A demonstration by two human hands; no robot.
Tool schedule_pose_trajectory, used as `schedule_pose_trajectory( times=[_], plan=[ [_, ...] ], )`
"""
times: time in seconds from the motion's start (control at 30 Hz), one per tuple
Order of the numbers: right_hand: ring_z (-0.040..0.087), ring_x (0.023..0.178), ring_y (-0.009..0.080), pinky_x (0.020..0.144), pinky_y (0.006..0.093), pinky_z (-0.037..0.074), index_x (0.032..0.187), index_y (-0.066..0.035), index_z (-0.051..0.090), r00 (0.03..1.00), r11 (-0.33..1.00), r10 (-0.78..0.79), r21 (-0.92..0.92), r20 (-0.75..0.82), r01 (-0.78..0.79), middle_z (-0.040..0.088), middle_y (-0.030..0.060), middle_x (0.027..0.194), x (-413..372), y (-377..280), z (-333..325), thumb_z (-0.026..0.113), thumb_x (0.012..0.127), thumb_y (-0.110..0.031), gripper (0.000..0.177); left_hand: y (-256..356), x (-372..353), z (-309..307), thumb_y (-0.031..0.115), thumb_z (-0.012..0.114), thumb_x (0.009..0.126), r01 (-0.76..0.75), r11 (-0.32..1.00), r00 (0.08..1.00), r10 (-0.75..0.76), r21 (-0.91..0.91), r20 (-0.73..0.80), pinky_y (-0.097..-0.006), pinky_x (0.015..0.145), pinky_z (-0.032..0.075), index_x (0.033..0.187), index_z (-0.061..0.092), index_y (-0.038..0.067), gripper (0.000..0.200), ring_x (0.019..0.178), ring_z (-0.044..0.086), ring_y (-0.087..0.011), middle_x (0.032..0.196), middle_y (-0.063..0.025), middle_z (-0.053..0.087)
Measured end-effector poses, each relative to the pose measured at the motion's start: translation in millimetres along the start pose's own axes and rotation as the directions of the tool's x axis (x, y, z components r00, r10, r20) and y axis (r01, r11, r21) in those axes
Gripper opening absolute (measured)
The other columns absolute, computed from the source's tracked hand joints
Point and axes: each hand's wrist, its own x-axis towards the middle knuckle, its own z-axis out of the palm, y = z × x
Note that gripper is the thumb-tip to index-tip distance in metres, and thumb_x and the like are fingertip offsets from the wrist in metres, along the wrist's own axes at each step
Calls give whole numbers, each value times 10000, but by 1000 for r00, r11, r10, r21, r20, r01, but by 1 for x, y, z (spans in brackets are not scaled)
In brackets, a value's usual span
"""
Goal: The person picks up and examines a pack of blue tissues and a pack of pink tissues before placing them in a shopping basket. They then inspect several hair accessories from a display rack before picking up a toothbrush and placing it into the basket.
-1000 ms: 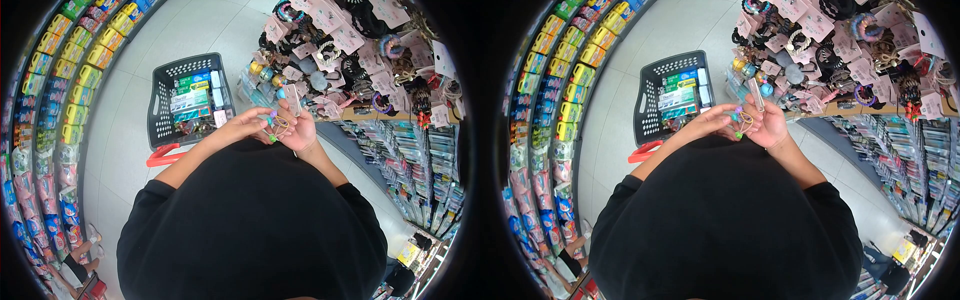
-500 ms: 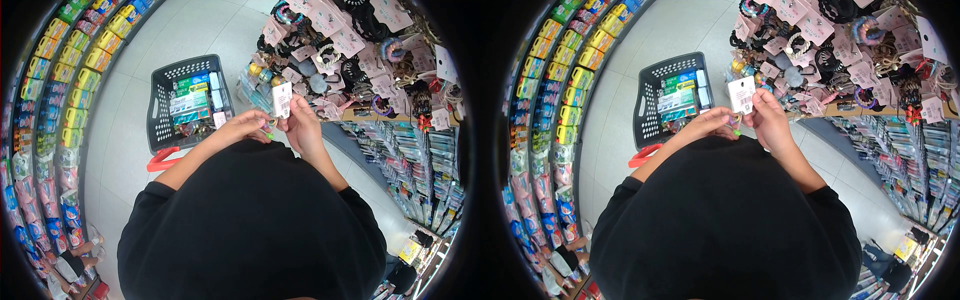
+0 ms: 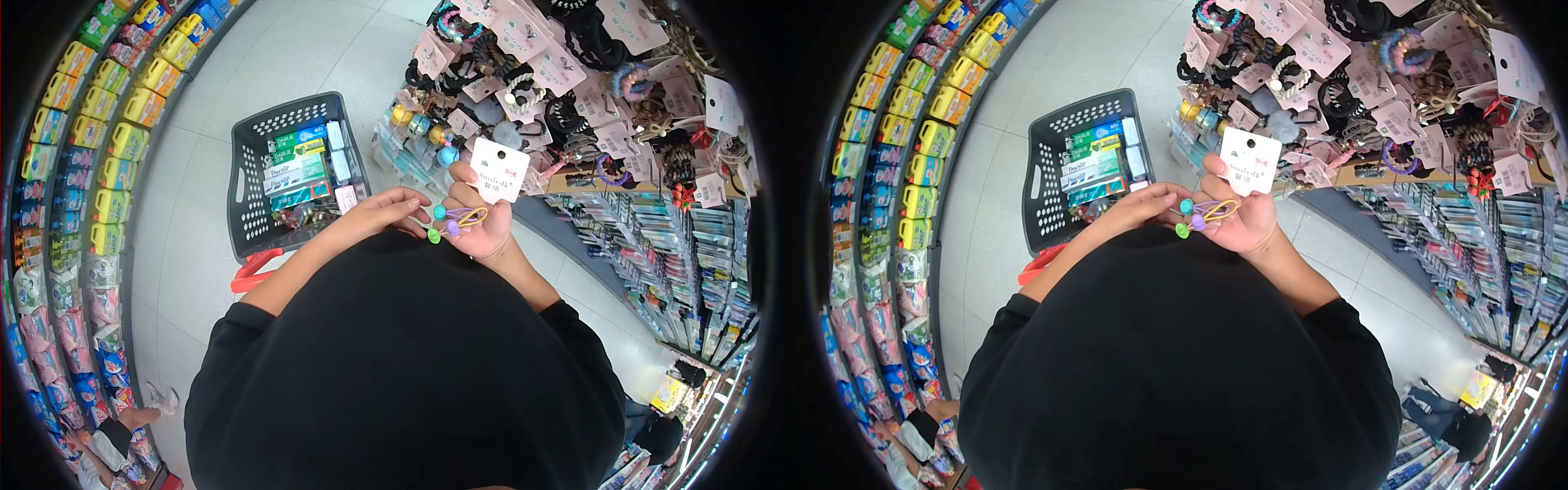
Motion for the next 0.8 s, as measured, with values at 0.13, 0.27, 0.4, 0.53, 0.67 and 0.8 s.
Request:
schedule_pose_trajectory(
  times=[0.13, 0.27, 0.4, 0.53, 0.67, 0.8],
  plan=[
    [404, 637, 134, 632, 288, 363, 989, -99, 408, 999, 997, -27, -73, -32, 25, 395, -8, 641, 2, -1, -6, 450, 925, -326, 240, 0, 2, -4, 317, 458, 961, 17, 1000, 1000, -17, 2, -5, -285, 855, 466, 1214, 462, -2, 408, 927, 625, -191, 1035, -99, 581],
    [429, 628, 141, 612, 291, 378, 984, -74, 459, 941, 907, -165, -421, -294, 28, 440, 10, 665, 3, -5, -20, 437, 942, -260, 192, -10, 1, -13, 341, 475, 952, 53, 998, 997, -55, -33, -62, -268, 828, 463, 1174, 490, 35, 379, 897, 621, -167, 1020, -78, 585],
    [486, 650, 122, 619, 265, 399, 1015, -58, 502, 697, 710, -438, -694, -567, -118, 516, 18, 730, -6, -13, -65, 430, 964, -214, 179, -19, -1, -25, 347, 495, 939, 90, 995, 979, -83, 29, -187, -243, 789, 443, 1143, 509, 58, 353, 860, 591, -135, 1012, -64, 589],
    [533, 710, 108, 640, 259, 422, 1062, -67, 481, 559, 521, -576, -795, -596, -311, 588, 40, 823, -16, -23, -90, 436, 964, -199, 170, -35, -1, -49, 346, 511, 923, 140, 988, 946, -112, 71, -303, -243, 780, 429, 1124, 522, 55, 354, 855, 561, -122, 1003, -62, 593],
    [558, 790, 121, 669, 264, 418, 1060, -84, 470, 466, 394, -714, -850, -522, -349, 616, 73, 906, -7, -34, -95, 441, 959, -188, 148, -30, -2, -52, 357, 524, 910, 189, 977, 925, -143, 100, -351, -250, 782, 426, 1109, 534, 48, 368, 853, 549, -122, 996, -61, 596],
    [566, 772, 117, 658, 263, 428, 1074, -77, 459, 387, 404, -759, -845, -524, -350, 624, 79, 902, -2, -50, -102, 440, 959, -184, 158, -27, -2, -53, 373, 537, 894, 211, 969, 933, -161, 127, -321, -253, 779, 423, 1116, 532, 43, 398, 854, 544, -124, 993, -60, 596]
  ],
)
